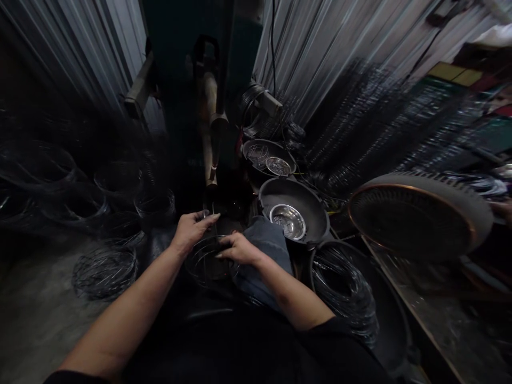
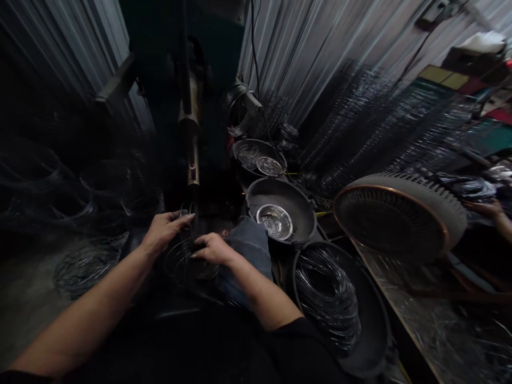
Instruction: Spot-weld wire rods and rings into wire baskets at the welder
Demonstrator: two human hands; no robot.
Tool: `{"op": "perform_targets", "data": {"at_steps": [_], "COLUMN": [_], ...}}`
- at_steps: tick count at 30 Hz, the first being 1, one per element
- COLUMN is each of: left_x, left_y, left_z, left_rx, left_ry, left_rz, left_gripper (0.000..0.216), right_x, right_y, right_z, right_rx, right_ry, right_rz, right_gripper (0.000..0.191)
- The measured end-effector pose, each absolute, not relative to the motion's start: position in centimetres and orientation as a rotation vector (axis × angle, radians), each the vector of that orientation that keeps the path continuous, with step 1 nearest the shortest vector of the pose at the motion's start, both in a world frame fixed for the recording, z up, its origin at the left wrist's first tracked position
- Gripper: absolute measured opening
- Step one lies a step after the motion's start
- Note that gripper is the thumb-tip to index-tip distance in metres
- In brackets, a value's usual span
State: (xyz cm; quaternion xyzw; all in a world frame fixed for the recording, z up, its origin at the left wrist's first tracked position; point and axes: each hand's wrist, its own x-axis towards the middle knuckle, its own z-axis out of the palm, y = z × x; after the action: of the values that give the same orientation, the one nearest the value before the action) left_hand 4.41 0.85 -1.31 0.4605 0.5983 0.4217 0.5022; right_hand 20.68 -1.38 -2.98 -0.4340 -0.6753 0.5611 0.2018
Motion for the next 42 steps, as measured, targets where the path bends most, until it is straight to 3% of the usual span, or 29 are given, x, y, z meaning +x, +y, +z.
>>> {"op": "perform_targets", "data": {"at_steps": [5, 9, 11, 13, 20, 26, 32, 42], "left_x": [4.4, 3.9, 3.6, 3.2, 1.6, 1.3, 0.4, 0.6], "left_y": [1.2, -0.3, -0.9, -1.0, 0.2, 2.1, 5.7, 9.1], "left_z": [2.3, 4.1, 4.8, 5.5, 7.3, 6.2, 3.3, 3.4], "left_rx": [1.338, 1.540, 1.622, 1.682, 1.766, 2.169, 2.626, 2.584], "left_ry": [1.511, 1.416, 1.330, 1.292, 1.342, 1.426, 1.495, 1.601], "left_rz": [0.942, 0.860, 0.828, 0.834, 0.909, 1.167, 1.037, 0.839], "left_gripper": [0.036, 0.037, 0.038, 0.038, 0.038, 0.037, 0.038, 0.032], "right_x": [19.9, 22.5, 24.2, 25.3, 24.1, 21.7, 20.3, 19.3], "right_y": [-3.4, -2.1, -0.5, 1.3, 4.1, 5.5, 8.2, 10.4], "right_z": [-1.0, 2.6, 4.0, 4.7, 5.4, 6.1, 5.1, 6.2], "right_rx": [-1.018, -1.142, -1.210, -1.172, -0.894, -1.049, -1.180, -1.554], "right_ry": [-2.329, -2.099, -1.993, -2.037, -2.052, -1.750, -1.946, -2.364], "right_rz": [1.102, 0.718, 0.508, 0.498, 0.745, 0.891, 0.559, 0.156], "right_gripper": [0.030, 0.030, 0.042, 0.050, 0.026, 0.012, 0.014, 0.024]}}
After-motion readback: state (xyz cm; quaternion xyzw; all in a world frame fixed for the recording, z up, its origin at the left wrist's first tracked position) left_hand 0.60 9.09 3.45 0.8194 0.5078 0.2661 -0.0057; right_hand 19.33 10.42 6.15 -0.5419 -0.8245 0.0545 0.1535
